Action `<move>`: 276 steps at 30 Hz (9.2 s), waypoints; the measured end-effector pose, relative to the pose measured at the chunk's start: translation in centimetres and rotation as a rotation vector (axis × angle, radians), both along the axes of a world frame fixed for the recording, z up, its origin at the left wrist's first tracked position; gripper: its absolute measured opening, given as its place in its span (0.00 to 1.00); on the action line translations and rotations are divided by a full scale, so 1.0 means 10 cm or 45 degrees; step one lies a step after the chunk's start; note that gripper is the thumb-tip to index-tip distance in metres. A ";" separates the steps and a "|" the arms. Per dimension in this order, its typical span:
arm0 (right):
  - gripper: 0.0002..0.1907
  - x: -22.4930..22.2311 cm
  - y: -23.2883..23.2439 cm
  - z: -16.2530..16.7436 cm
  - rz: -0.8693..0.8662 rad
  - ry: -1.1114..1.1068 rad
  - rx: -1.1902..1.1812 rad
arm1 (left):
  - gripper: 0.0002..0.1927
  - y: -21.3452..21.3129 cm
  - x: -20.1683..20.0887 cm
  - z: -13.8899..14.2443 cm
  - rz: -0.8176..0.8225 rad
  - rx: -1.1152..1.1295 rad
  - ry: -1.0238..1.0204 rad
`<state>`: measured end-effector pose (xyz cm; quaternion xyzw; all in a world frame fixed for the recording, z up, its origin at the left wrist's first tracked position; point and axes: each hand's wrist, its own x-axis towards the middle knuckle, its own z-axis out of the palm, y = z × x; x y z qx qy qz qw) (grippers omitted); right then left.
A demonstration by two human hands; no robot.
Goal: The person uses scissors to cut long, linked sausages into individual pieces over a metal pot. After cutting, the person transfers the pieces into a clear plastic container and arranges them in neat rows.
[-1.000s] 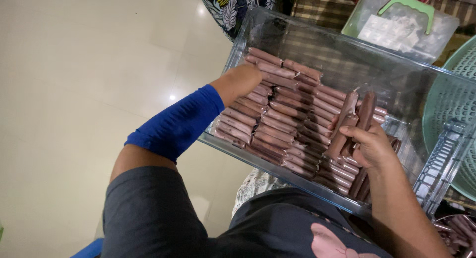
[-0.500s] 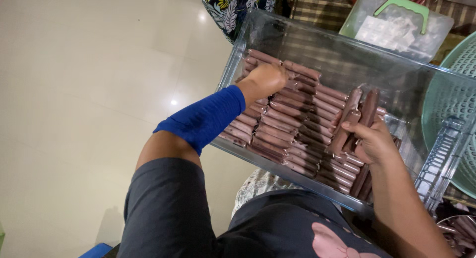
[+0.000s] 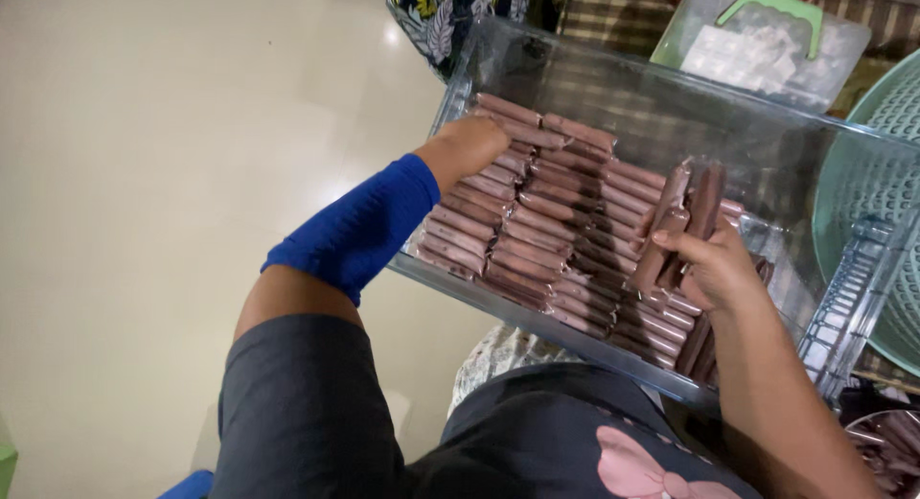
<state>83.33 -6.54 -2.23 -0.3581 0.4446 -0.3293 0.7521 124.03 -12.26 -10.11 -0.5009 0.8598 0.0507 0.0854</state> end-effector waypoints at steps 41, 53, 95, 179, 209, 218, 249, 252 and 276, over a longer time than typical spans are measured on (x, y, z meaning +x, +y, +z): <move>0.27 2.36 -1.53 -0.38 0.396 0.983 -1.197 | 0.30 0.65 -0.36 0.16 0.518 0.108 0.148; 0.18 2.32 -1.69 -0.15 0.450 1.003 -1.289 | 0.20 0.18 -0.41 0.22 0.498 -0.087 0.302; 0.15 1.19 -1.28 -0.39 0.374 0.806 -0.658 | 0.26 0.07 -0.56 0.43 0.335 -0.054 0.307; 0.15 -3.05 1.01 1.20 -0.263 1.016 -0.673 | 0.19 0.33 -1.25 0.55 0.166 -0.189 0.459; 0.35 -6.41 2.99 -3.79 -1.606 1.375 0.691 | 0.10 2.00 -8.81 -1.26 -0.354 1.210 0.619; 0.34 -6.34 2.87 -3.79 -2.036 0.740 0.866 | 0.23 2.15 -9.63 -3.20 -0.108 1.027 0.297; 0.26 -6.29 2.94 -3.96 -2.049 -0.794 0.809 | 0.44 2.36 -9.83 -3.49 0.004 1.567 0.048; 0.20 -6.26 2.99 -3.98 -2.121 -0.766 1.056 | 0.42 2.38 -9.81 -3.46 0.004 1.572 0.121; 0.17 -5.76 2.91 -2.69 -2.195 -0.818 0.540 | 0.28 2.32 -9.40 -1.89 -0.151 1.530 0.445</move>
